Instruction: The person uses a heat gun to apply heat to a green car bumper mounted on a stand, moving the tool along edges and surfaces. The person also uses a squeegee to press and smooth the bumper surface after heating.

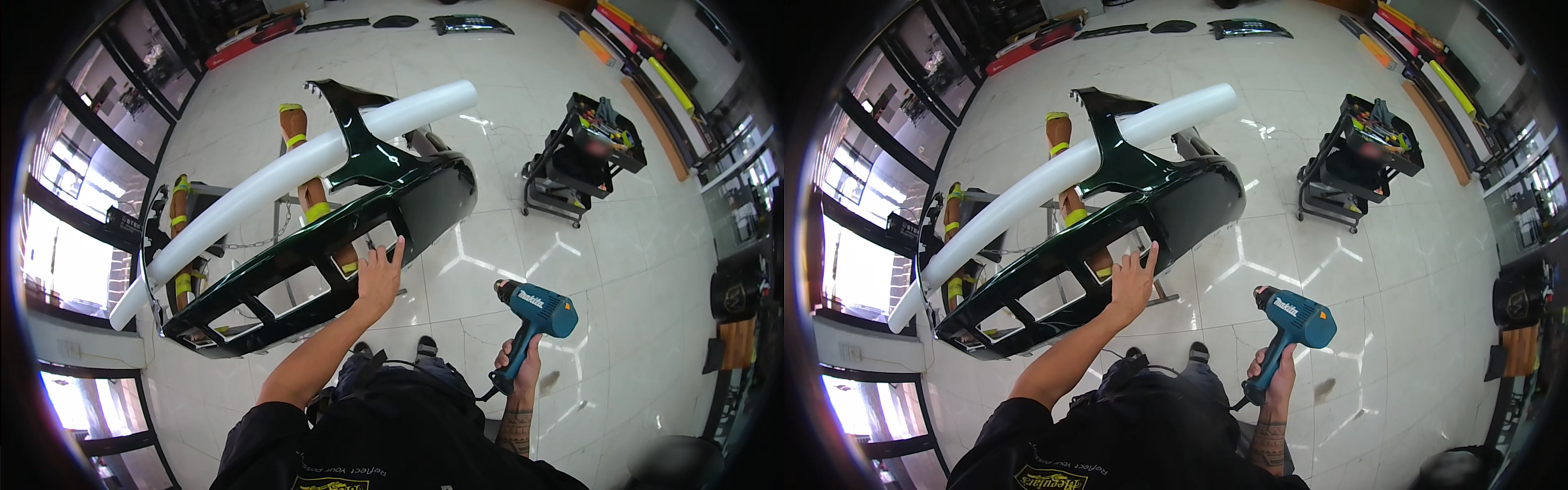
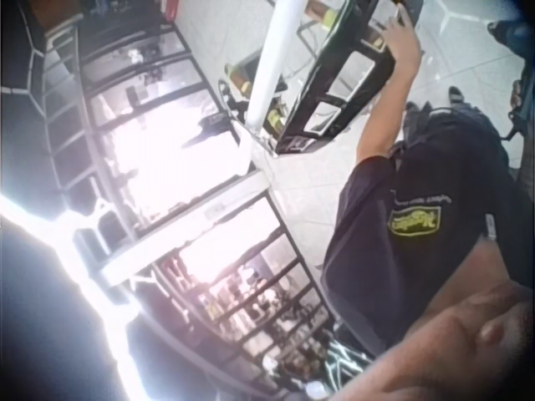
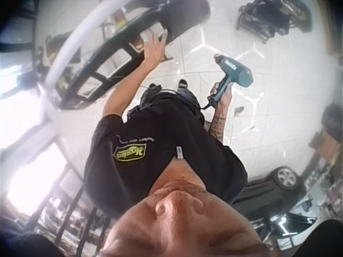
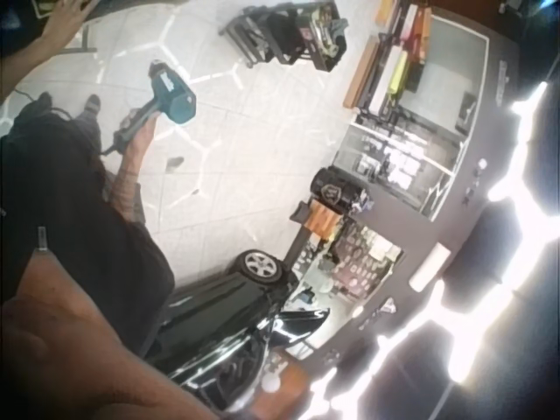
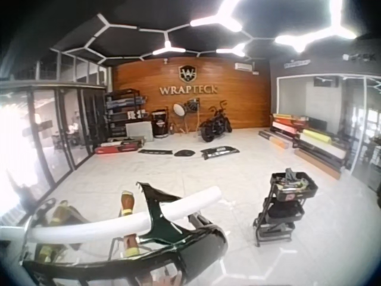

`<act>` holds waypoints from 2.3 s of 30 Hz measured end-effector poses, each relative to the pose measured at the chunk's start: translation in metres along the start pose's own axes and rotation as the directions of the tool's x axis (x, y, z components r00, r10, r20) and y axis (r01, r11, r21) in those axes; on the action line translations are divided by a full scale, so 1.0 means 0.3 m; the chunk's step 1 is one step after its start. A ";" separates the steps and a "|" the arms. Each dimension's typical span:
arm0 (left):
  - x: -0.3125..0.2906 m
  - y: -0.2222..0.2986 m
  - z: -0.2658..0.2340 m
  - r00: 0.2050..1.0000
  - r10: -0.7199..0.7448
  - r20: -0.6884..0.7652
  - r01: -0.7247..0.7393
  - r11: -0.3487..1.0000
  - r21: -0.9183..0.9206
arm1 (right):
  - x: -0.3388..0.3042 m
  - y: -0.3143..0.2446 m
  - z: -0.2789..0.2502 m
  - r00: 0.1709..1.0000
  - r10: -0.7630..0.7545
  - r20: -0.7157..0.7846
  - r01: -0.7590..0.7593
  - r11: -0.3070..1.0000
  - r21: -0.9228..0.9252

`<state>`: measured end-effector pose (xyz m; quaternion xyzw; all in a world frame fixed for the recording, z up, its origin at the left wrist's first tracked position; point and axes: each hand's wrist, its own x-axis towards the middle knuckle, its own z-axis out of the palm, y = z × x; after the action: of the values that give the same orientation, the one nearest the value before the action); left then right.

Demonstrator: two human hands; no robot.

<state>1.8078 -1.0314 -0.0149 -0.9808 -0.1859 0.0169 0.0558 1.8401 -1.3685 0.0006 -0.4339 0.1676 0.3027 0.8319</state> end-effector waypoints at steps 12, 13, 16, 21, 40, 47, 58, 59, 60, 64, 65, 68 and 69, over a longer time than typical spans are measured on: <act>-0.008 0.007 0.036 0.990 -0.083 -0.113 0.074 0.994 -0.074 | 0.043 -0.040 0.019 0.990 0.073 0.118 -0.066 0.996 -0.059; -0.009 0.009 0.034 0.990 -0.088 -0.110 0.079 0.994 -0.078 | 0.040 -0.041 0.022 0.990 0.081 0.115 -0.074 0.995 -0.067; -0.004 0.014 0.017 0.991 -0.110 -0.078 0.103 0.991 -0.090 | 0.056 -0.028 -0.027 0.964 0.100 0.246 -0.102 0.995 -0.008; 0.015 0.020 -0.017 0.992 -0.113 -0.055 0.108 0.990 -0.096 | 0.049 -0.017 -0.022 0.968 0.104 0.226 -0.110 0.994 0.011; 0.215 -0.223 -0.319 0.817 -0.029 -0.576 -0.213 0.913 -0.348 | 0.084 0.017 0.343 0.634 0.123 0.763 -0.144 0.989 -0.039; 0.273 -0.263 -0.279 0.949 0.029 -0.314 -0.127 0.947 -0.294 | 0.078 0.048 0.398 0.727 0.165 0.666 -0.124 0.986 -0.109; 0.293 -0.219 -0.280 0.964 0.058 -0.261 -0.078 0.995 -0.067 | 0.075 0.051 -0.014 0.895 0.110 0.432 -0.141 0.989 0.040; 0.289 -0.218 -0.288 0.967 0.047 -0.250 -0.064 0.996 -0.061 | 0.063 0.042 -0.049 0.915 0.113 0.388 -0.147 0.987 0.059; 0.288 -0.219 -0.292 0.971 0.036 -0.238 -0.051 0.997 -0.055 | 0.054 0.036 -0.075 0.932 0.115 0.343 -0.150 0.986 0.078; 0.295 -0.226 -0.284 0.968 0.088 -0.235 -0.098 0.995 -0.033 | 0.000 0.003 -0.129 0.993 0.022 0.114 -0.045 0.977 0.209; 0.296 -0.226 -0.283 0.967 0.099 -0.235 -0.109 0.994 -0.030 | -0.014 -0.005 -0.136 0.994 -0.001 0.111 -0.024 0.975 0.222; 0.303 -0.223 -0.284 0.969 0.120 -0.218 -0.131 0.990 -0.041 | -0.044 -0.023 -0.157 0.994 -0.051 0.097 0.025 0.968 0.249; 0.305 -0.224 -0.279 0.968 0.128 -0.217 -0.141 0.989 -0.044 | -0.052 -0.027 -0.158 0.995 -0.050 0.092 0.026 0.967 0.252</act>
<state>1.8730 -0.9443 0.0749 -0.9885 -0.1124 -0.0901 0.0451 1.8328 -1.4165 -0.0129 -0.3132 0.1555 0.2839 0.8928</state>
